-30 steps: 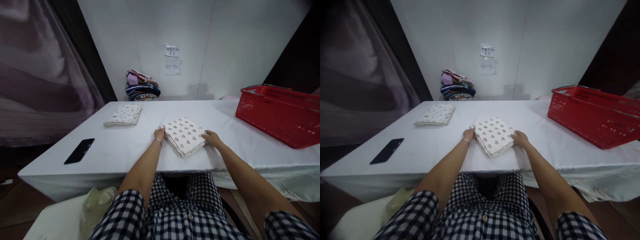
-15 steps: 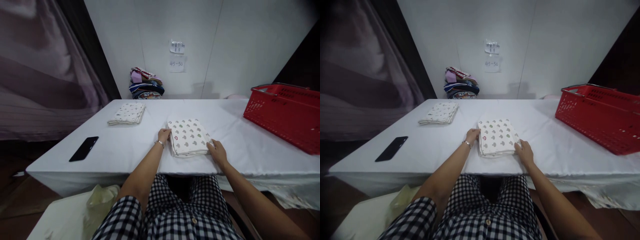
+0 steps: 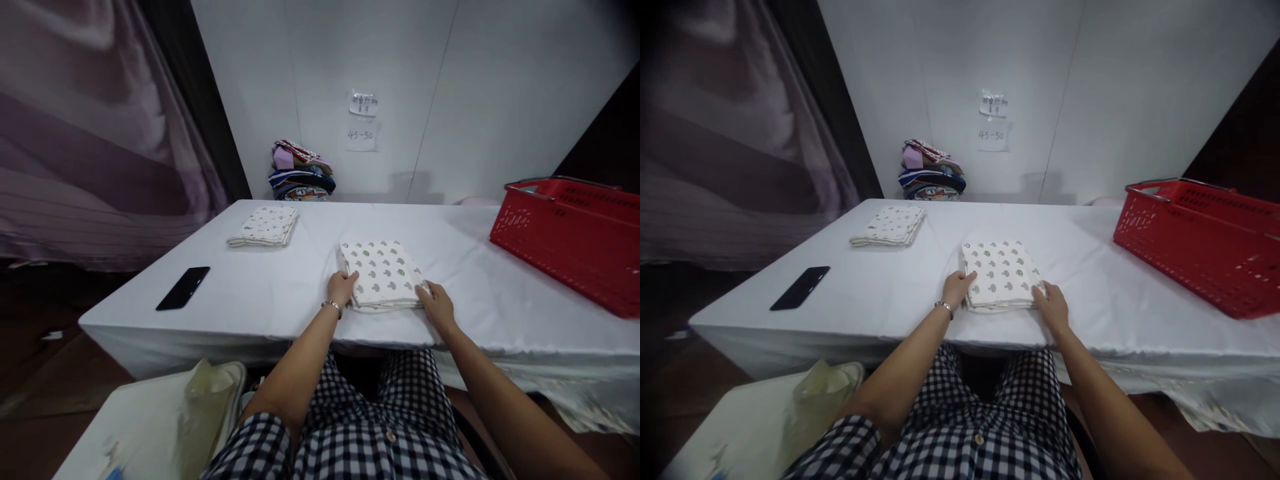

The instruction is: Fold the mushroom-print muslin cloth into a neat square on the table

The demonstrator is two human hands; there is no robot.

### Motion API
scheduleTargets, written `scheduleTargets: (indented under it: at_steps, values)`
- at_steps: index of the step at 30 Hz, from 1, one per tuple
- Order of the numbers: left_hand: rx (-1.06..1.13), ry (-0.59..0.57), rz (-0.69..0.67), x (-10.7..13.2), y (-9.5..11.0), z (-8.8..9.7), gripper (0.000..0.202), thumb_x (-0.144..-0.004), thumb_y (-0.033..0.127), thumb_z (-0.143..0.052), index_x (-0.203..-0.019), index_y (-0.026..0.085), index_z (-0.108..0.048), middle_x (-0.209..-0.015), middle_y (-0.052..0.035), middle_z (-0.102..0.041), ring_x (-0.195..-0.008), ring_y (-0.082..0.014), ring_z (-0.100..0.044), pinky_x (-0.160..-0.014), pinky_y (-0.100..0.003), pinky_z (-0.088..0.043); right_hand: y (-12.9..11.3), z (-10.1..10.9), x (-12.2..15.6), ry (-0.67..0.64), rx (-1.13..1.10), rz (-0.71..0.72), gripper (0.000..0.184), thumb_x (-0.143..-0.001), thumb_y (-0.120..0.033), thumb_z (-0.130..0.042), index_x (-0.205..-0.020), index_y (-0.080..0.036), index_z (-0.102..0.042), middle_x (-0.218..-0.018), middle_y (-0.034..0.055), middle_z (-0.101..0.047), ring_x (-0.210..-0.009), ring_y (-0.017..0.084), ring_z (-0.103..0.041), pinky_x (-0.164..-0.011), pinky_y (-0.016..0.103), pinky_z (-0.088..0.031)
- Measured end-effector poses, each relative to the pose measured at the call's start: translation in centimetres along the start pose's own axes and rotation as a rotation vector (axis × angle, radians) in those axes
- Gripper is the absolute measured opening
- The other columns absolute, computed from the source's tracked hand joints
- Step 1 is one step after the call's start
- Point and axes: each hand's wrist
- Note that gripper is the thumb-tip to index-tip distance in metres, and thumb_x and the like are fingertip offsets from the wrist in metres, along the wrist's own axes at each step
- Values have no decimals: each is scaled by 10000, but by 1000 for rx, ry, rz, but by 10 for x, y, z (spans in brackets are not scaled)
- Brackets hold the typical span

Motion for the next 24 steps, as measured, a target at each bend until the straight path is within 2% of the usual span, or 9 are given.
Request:
scheduleTargets:
  at_steps: [2, 5, 7, 10, 13, 18, 21, 24]
  values:
    - [-31, -24, -7, 3, 0, 1, 362, -755, 485, -580, -555, 187, -537, -585, -23, -590, -613, -159, -545, -562, -240, -330, 1, -1, 0, 5, -14, 6, 494, -804, -524, -430, -1085, -162, -614, -981, 87, -611, -927, 236, -533, -832, 356, -401]
    - [-224, -61, -72, 8, 0, 4, 399, -846, 463, -433, -621, 179, -600, -720, -85, -661, -720, -198, -593, -627, -269, -363, 2, -2, -1, 14, -31, 7, 498, -800, -527, -435, -1083, -159, -616, -996, 91, -615, -949, 238, -532, -852, 356, -396]
    - [-361, -71, -130, 10, 0, 5, 417, -877, 427, -367, -679, 168, -627, -802, -121, -674, -795, -221, -604, -666, -286, -372, 2, -3, -2, 14, -41, 9, 495, -800, -524, -437, -1083, -160, -617, -1006, 93, -618, -958, 238, -533, -864, 357, -393]
    - [-447, -90, -163, 9, 1, 7, 417, -900, 367, -313, -742, 160, -638, -870, -139, -674, -855, -230, -606, -698, -294, -377, 1, -4, -1, 10, -55, 10, 495, -801, -520, -436, -1099, -165, -610, -1044, 93, -617, -977, 236, -532, -883, 358, -390]
    - [-437, -80, -152, 6, 2, 10, 418, -895, 413, -322, -739, 166, -622, -866, -132, -666, -852, -232, -604, -692, -298, -381, -1, -1, 0, 18, -103, -22, 513, -796, -518, -438, -1109, -149, -608, -1086, 101, -615, -1006, 238, -533, -904, 360, -387]
    - [-373, 42, -87, 4, 10, 12, 429, -785, 595, -453, -780, 182, -571, -906, -100, -634, -794, -223, -593, -629, -290, -369, -3, 12, -15, -54, -285, -182, 453, -768, -492, -468, -1015, -162, -657, -1073, 74, -650, -1009, 227, -562, -895, 333, -409]
    - [-368, 40, -110, 1, 16, 8, 393, -767, 571, -498, -785, 183, -560, -913, -100, -624, -800, -219, -588, -627, -284, -359, -8, 19, -37, -129, -251, -251, 442, -768, -483, -459, -968, -155, -676, -1013, 74, -675, -938, 218, -596, -806, 304, -447]
    - [-376, 9, -115, -3, 17, 2, 343, -783, 515, -504, -761, 177, -557, -889, -112, -630, -816, -227, -588, -630, -287, -354, -15, 15, -60, -191, -154, -223, 428, -753, -498, -476, -922, -166, -687, -944, 68, -688, -860, 216, -609, -736, 295, -449]
Point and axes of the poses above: each hand's wrist, its own x-axis away from the middle knuckle, its own z-axis out of the back of the hand, y = z × x
